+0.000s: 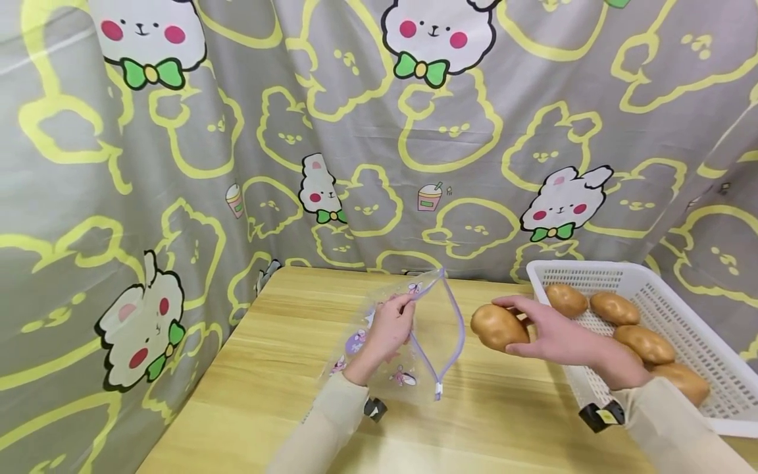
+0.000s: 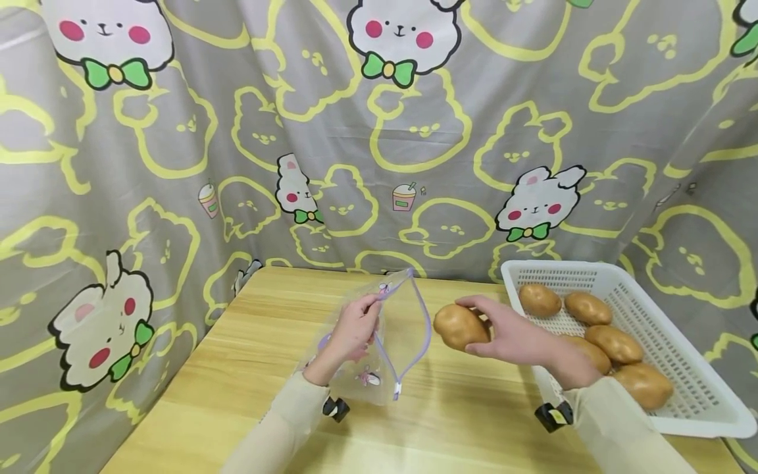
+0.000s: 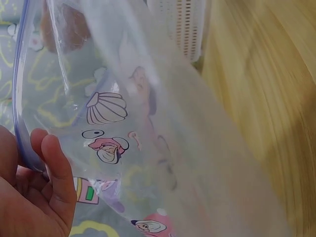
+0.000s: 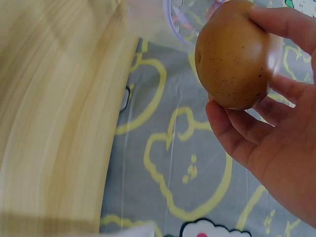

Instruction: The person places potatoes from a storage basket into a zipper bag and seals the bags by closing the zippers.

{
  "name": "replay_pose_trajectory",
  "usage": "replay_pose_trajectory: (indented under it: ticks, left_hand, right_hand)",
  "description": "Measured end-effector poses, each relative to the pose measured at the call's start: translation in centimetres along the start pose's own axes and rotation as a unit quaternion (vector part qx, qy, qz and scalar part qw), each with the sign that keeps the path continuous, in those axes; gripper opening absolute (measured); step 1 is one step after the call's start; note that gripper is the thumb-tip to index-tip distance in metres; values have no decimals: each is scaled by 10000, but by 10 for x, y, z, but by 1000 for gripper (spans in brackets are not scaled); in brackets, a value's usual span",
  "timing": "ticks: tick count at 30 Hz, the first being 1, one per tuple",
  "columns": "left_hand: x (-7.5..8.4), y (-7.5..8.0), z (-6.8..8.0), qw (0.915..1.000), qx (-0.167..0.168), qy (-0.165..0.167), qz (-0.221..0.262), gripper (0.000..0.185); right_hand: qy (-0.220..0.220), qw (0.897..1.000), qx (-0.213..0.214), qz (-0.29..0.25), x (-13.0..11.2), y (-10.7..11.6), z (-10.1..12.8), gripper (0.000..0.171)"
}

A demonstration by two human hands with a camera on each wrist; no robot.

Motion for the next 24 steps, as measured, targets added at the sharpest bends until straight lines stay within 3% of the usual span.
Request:
replay_pose_trajectory:
  ticks: [5,12,17,24]
  left_hand:
    - [1,-2,0,10000,-15,-9,-1,30]
    - [1,-5,-1,10000,-41,0,-40,29]
    - [2,-8,-2,10000,-92,14,31,23]
    - [7,-15,-4,9998,-160,-55,131,29]
  right_hand:
    - [352,9993,-32,-111,-10,-11,-13,65]
    - [470,9986,-206,-125,-18,-26,-26,65]
    - [600,9975,-324,203,-23,-34,-32,64]
    - [574,9945,-499,714,-29,-45,-37,64]
Point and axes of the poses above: each hand's wrist, its own z-axis away from the middle knuckle, its own y-axis out of the back of the hand, x = y × z, the point moved 8 cm from there along -z, towards the middle knuckle, and after that the axes turned 4 degrees about -y, right-handed, at the moved point
